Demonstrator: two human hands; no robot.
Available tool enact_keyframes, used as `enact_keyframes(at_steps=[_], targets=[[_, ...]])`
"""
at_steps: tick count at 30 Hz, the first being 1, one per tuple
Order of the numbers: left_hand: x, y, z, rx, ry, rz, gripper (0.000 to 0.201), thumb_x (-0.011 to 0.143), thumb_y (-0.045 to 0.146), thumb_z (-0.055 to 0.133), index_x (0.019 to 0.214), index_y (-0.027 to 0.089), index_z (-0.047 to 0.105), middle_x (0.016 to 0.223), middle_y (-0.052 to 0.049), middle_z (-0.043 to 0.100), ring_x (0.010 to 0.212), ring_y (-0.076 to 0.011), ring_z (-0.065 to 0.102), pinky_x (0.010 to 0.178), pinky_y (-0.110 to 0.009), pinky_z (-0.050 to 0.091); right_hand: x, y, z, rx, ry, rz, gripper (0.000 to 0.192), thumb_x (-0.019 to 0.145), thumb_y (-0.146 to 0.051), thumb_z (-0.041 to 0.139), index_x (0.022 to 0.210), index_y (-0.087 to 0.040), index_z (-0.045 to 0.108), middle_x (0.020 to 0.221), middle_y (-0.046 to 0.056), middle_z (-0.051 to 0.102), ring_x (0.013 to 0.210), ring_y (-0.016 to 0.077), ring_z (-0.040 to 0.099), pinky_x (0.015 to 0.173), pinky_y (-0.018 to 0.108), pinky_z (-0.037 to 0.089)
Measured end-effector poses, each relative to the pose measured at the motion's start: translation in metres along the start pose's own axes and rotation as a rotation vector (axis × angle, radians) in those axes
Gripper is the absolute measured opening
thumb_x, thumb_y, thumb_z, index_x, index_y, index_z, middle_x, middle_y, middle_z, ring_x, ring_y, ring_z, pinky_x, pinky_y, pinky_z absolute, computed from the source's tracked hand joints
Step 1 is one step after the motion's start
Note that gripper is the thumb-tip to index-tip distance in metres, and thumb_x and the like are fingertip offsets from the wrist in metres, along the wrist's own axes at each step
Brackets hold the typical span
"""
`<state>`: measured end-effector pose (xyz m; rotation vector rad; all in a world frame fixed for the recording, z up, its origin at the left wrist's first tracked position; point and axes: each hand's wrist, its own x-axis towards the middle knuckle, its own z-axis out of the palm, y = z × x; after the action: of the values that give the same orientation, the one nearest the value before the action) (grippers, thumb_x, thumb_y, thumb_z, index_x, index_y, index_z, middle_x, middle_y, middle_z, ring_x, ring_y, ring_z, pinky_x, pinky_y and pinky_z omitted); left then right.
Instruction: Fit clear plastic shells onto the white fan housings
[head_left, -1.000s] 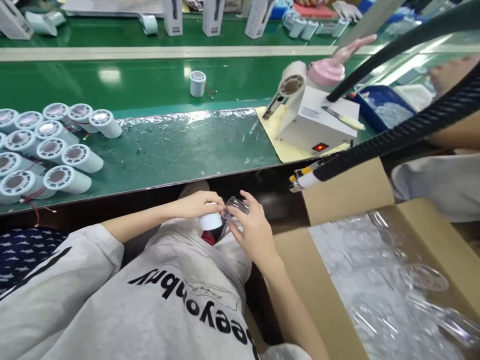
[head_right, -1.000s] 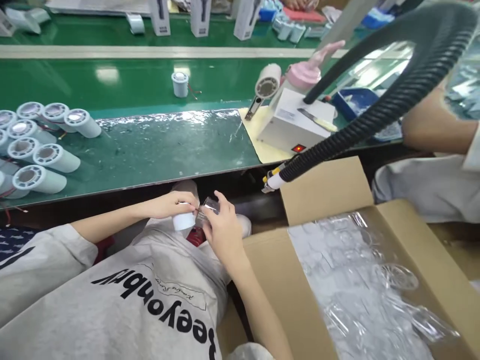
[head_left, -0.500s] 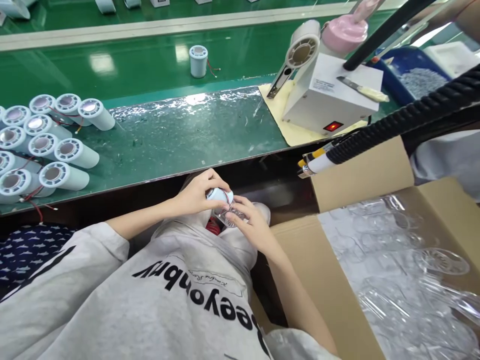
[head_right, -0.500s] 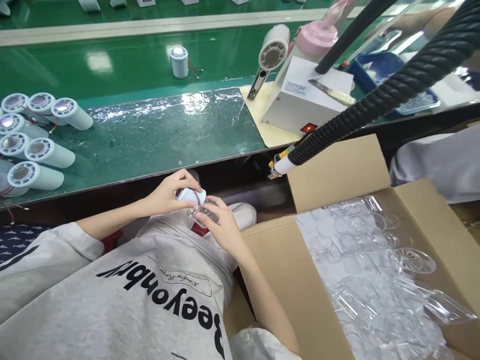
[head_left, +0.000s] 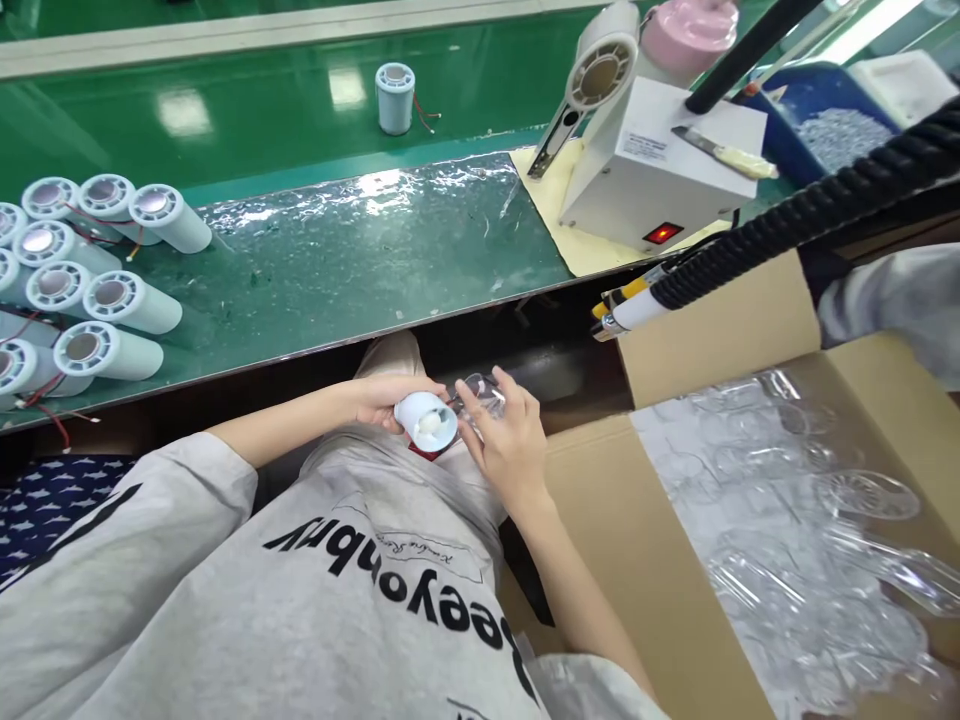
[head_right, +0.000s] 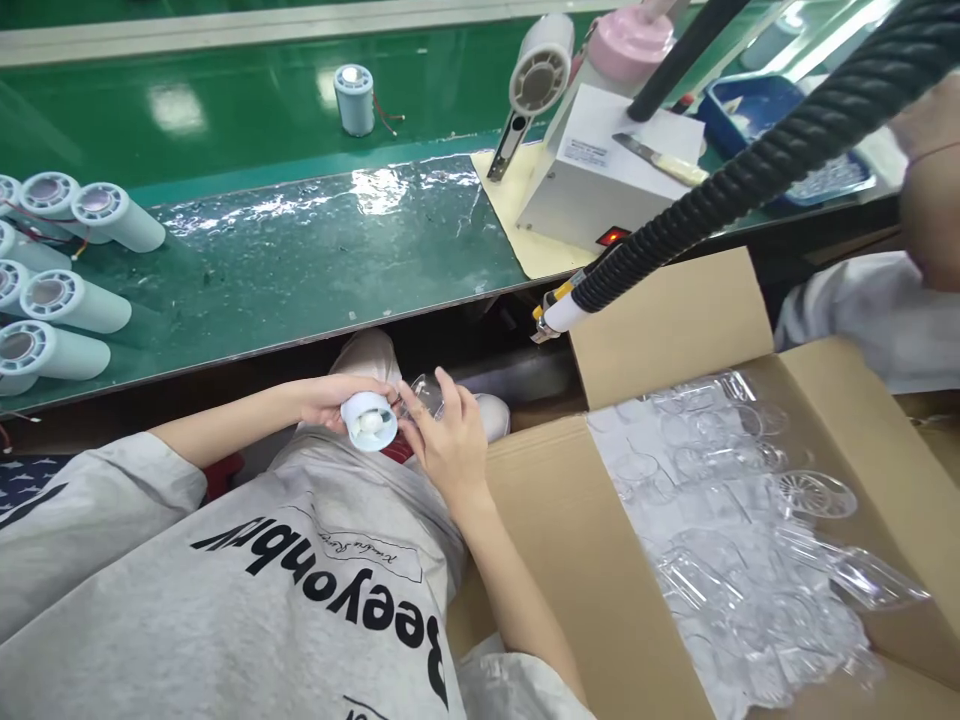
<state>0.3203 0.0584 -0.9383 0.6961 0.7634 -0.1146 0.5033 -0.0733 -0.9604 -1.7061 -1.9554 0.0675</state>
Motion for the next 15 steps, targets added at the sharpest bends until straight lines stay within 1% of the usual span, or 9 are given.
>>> enact_keyframes(at_steps=[2, 3, 5, 6, 7, 9, 12, 13, 15], targets=[[-0.004, 0.003, 0.007, 0.232, 0.05, 0.097, 0.017, 0.089, 0.029, 0.064, 0.085, 0.014, 0.071, 0.066, -0.002, 0.062, 0.048, -0.0108, 0.049, 0.038, -0.018, 0.029, 0.01, 0.001, -0.004, 0.038, -0.046, 0.043, 0.031, 0.101, -0.038, 0.057, 0.127, -0.03, 0.073, 0.147, 0.016, 0.05, 0.116, 0.0352, 0.055, 0.096, 0.055, 0.054], [-0.007, 0.004, 0.01, 0.401, 0.113, 0.197, 0.015, 0.089, 0.027, 0.064, 0.085, 0.015, 0.073, 0.073, -0.003, 0.063, 0.057, -0.0116, 0.053, 0.045, -0.019, 0.037, 0.014, 0.003, -0.007, 0.087, -0.08, 0.042, 0.026, 0.1, -0.037, 0.058, 0.117, -0.028, 0.076, 0.145, 0.016, 0.051, 0.116, 0.035, 0.056, 0.096, 0.055, 0.055], [-0.015, 0.006, 0.014, 0.765, 0.26, 0.449, 0.014, 0.09, 0.024, 0.063, 0.089, 0.018, 0.075, 0.088, -0.004, 0.064, 0.08, -0.0153, 0.06, 0.069, -0.024, 0.049, 0.019, 0.008, -0.012, 0.238, -0.157, 0.024, 0.019, 0.097, -0.036, 0.063, 0.097, -0.024, 0.077, 0.136, 0.015, 0.056, 0.116, 0.0339, 0.059, 0.096, 0.053, 0.056], [-0.018, 0.006, 0.015, 0.902, 0.321, 0.551, 0.015, 0.09, 0.026, 0.063, 0.093, 0.019, 0.076, 0.094, -0.005, 0.063, 0.088, -0.0173, 0.06, 0.08, -0.028, 0.05, 0.02, 0.009, -0.013, 0.324, -0.193, 0.025, 0.019, 0.096, -0.037, 0.065, 0.089, -0.023, 0.075, 0.131, 0.014, 0.057, 0.117, 0.0332, 0.06, 0.096, 0.051, 0.056], [-0.021, 0.005, 0.015, 0.973, 0.36, 0.62, 0.017, 0.09, 0.029, 0.064, 0.098, 0.02, 0.076, 0.098, -0.005, 0.063, 0.093, -0.0189, 0.06, 0.087, -0.031, 0.05, 0.021, 0.01, -0.015, 0.406, -0.22, 0.039, 0.02, 0.095, -0.039, 0.068, 0.084, -0.022, 0.073, 0.127, 0.013, 0.058, 0.117, 0.0323, 0.061, 0.097, 0.05, 0.056], [-0.023, 0.001, 0.013, 0.995, 0.385, 0.694, 0.028, 0.089, 0.039, 0.07, 0.11, 0.021, 0.075, 0.101, -0.006, 0.062, 0.094, -0.0203, 0.059, 0.09, -0.034, 0.05, 0.02, 0.009, -0.017, 0.537, -0.236, 0.108, 0.025, 0.093, -0.044, 0.069, 0.081, -0.022, 0.071, 0.121, 0.012, 0.059, 0.114, 0.0304, 0.064, 0.099, 0.048, 0.056], [-0.017, -0.006, 0.004, 0.971, 0.369, 0.778, 0.056, 0.074, 0.05, 0.087, 0.122, 0.023, 0.074, 0.107, -0.007, 0.062, 0.101, -0.0232, 0.06, 0.095, -0.038, 0.051, 0.02, 0.005, -0.021, 0.654, -0.18, 0.25, 0.032, 0.095, -0.049, 0.066, 0.077, -0.023, 0.071, 0.113, 0.01, 0.062, 0.104, 0.0274, 0.067, 0.093, 0.045, 0.057], [-0.014, -0.008, 0.0, 0.977, 0.35, 0.803, 0.061, 0.07, 0.051, 0.09, 0.123, 0.025, 0.074, 0.112, -0.009, 0.062, 0.106, -0.025, 0.06, 0.099, -0.041, 0.051, 0.02, 0.003, -0.022, 0.686, -0.159, 0.297, 0.034, 0.095, -0.05, 0.065, 0.076, -0.022, 0.071, 0.111, 0.01, 0.063, 0.102, 0.0268, 0.067, 0.088, 0.043, 0.058], [-0.009, -0.011, -0.007, 0.986, 0.291, 0.836, 0.063, 0.067, 0.05, 0.092, 0.123, 0.026, 0.076, 0.131, -0.013, 0.058, 0.118, -0.0283, 0.06, 0.107, -0.047, 0.049, 0.02, 0.001, -0.024, 0.754, -0.128, 0.386, 0.036, 0.093, -0.051, 0.067, 0.071, -0.022, 0.07, 0.105, 0.009, 0.066, 0.098, 0.0259, 0.068, 0.079, 0.039, 0.058]])
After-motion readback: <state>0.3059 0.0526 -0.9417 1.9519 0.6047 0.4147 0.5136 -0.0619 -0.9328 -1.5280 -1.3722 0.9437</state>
